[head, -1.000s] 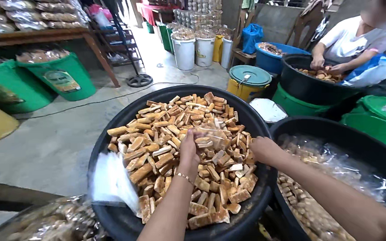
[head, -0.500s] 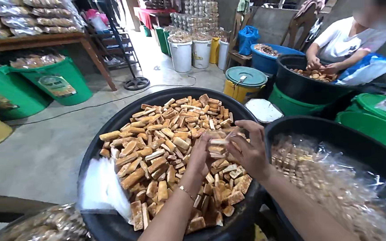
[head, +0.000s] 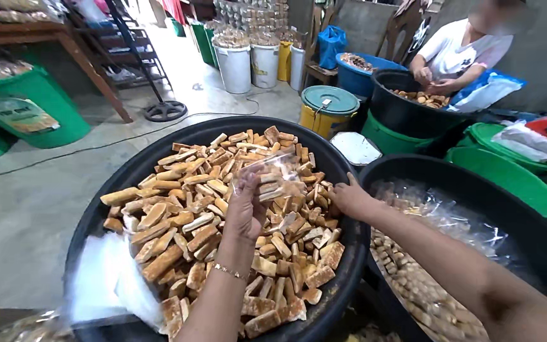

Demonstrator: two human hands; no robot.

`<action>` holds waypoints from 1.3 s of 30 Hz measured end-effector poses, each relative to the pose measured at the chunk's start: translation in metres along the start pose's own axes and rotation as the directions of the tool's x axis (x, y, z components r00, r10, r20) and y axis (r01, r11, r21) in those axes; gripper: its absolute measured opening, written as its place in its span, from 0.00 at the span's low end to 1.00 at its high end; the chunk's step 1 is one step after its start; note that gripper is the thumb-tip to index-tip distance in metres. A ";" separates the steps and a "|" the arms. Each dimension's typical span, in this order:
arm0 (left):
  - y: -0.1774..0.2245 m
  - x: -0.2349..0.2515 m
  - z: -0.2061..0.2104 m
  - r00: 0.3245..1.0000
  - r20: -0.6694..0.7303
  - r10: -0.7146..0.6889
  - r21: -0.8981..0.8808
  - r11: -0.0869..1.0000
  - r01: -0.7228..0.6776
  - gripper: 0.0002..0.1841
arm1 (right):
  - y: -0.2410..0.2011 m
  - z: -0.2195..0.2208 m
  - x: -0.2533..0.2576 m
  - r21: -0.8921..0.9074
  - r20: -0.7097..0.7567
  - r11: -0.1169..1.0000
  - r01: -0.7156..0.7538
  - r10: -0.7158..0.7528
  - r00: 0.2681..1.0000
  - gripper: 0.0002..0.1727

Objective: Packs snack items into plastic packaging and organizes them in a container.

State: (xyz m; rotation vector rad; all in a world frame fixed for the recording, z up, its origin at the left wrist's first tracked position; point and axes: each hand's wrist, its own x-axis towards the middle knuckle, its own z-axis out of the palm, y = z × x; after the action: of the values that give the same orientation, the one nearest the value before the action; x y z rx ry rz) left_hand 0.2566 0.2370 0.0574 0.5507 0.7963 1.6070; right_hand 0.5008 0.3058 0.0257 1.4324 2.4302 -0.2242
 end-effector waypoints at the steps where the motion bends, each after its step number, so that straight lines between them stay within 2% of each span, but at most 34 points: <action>1: 0.000 0.000 0.000 1.000 0.008 0.010 -0.003 1.000 -0.010 0.14 | -0.002 0.000 0.000 -0.028 0.006 1.000 0.004 -0.004 1.000 0.24; 3: 0.001 -0.001 0.001 1.000 -0.013 0.019 0.000 1.000 -0.019 0.14 | -0.004 -0.001 -0.003 -0.083 0.005 0.996 0.042 -0.042 0.999 0.22; 6: 0.001 -0.001 0.002 0.998 -0.042 0.044 -0.027 0.999 -0.046 0.14 | 0.005 0.000 -0.010 -0.035 -0.014 0.996 0.080 -0.081 0.997 0.17; 9: 0.008 -0.003 0.003 0.994 -0.054 0.094 -0.098 0.990 -0.099 0.17 | 0.006 -0.003 -0.015 0.006 0.026 0.998 0.057 -0.057 0.998 0.18; 11: 0.015 -0.004 0.001 0.983 -0.076 0.167 -0.104 0.979 -0.174 0.17 | 0.003 -0.003 -0.017 -0.031 0.037 0.998 0.048 -0.047 0.998 0.19; 14: 0.019 0.001 -0.003 0.970 -0.160 0.182 -0.098 0.975 -0.199 0.16 | 0.000 -0.003 -0.022 -0.060 -0.035 0.997 0.037 -0.039 0.999 0.20; 15: 0.017 0.001 -0.002 0.973 -0.182 0.142 -0.067 0.985 -0.157 0.15 | -0.002 -0.007 -0.027 -0.002 -0.092 1.000 0.020 -0.020 0.996 0.20; 17: 0.009 0.001 0.003 0.978 -0.202 0.046 -0.015 0.999 -0.050 0.15 | -0.003 -0.018 -0.041 0.304 -0.279 0.953 0.003 0.086 0.957 0.19; 19: -0.002 -0.004 0.010 0.983 -0.181 -0.024 0.008 1.000 0.026 0.15 | -0.007 -0.027 -0.058 0.606 -0.481 0.781 0.151 0.209 0.851 0.14; 21: -0.008 -0.010 0.016 0.987 -0.147 -0.067 0.020 0.997 0.070 0.16 | -0.018 -0.032 -0.073 0.722 -0.590 0.596 0.351 0.264 0.763 0.11; 22: -0.011 -0.013 0.019 0.988 -0.131 -0.084 0.021 0.996 0.087 0.16 | -0.025 -0.035 -0.079 0.726 -0.618 0.559 0.401 0.274 0.737 0.11; 24: -0.016 -0.018 0.023 0.988 -0.107 -0.107 0.013 0.994 0.109 0.15 | -0.039 -0.034 -0.084 0.672 -0.692 0.598 0.436 0.298 0.658 0.12; 25: -0.017 -0.020 0.024 0.990 -0.082 -0.117 0.009 0.993 0.118 0.15 | -0.044 -0.030 -0.082 0.613 -0.753 0.647 0.453 0.307 0.582 0.13; 28: -0.017 -0.024 0.023 0.991 0.061 -0.121 0.015 0.993 0.120 0.16 | -0.052 -0.025 -0.072 0.382 -0.920 0.782 0.493 0.274 0.279 0.11; 29: -0.018 -0.024 0.020 0.983 0.137 -0.121 0.031 0.993 0.118 0.16 | -0.053 -0.024 -0.070 0.322 -0.945 0.804 0.500 0.244 0.216 0.11; 31: -0.020 -0.027 0.019 0.955 0.260 -0.141 0.053 0.990 0.132 0.16 | -0.055 -0.022 -0.060 0.215 -0.976 0.823 0.526 0.160 0.148 0.11; 32: -0.021 -0.029 0.019 0.940 0.304 -0.155 0.043 0.988 0.149 0.17 | -0.057 -0.021 -0.055 0.173 -0.983 0.812 0.558 0.107 0.150 0.12; 33: -0.022 -0.031 0.020 0.927 0.337 -0.162 0.019 0.986 0.166 0.19 | -0.058 -0.021 -0.052 0.154 -0.982 0.781 0.606 0.053 0.182 0.11; 34: -0.023 -0.032 0.020 0.926 0.343 -0.156 0.000 0.986 0.166 0.21 | -0.059 -0.023 -0.051 0.157 -0.974 0.736 0.659 0.006 0.226 0.12; 36: -0.021 -0.029 0.020 0.947 0.306 -0.093 0.008 0.995 0.096 0.16 | -0.051 -0.028 -0.051 0.228 -0.939 0.646 0.728 -0.051 0.339 0.15; 38: -0.013 -0.023 0.016 0.977 0.215 -0.010 0.036 0.999 0.002 0.11 | -0.032 -0.033 -0.042 0.326 -0.887 0.686 0.651 -0.017 0.462 0.14; 39: -0.009 -0.020 0.013 0.988 0.156 0.022 0.037 0.999 -0.028 0.12 | -0.019 -0.032 -0.034 0.373 -0.827 0.761 0.530 0.013 0.562 0.13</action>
State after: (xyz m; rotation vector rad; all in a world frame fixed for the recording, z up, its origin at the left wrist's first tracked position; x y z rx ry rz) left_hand 0.2759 0.2210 0.0607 0.7079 0.7080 1.5532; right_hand 0.4937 0.2777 0.0672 1.5952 3.6135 -0.5689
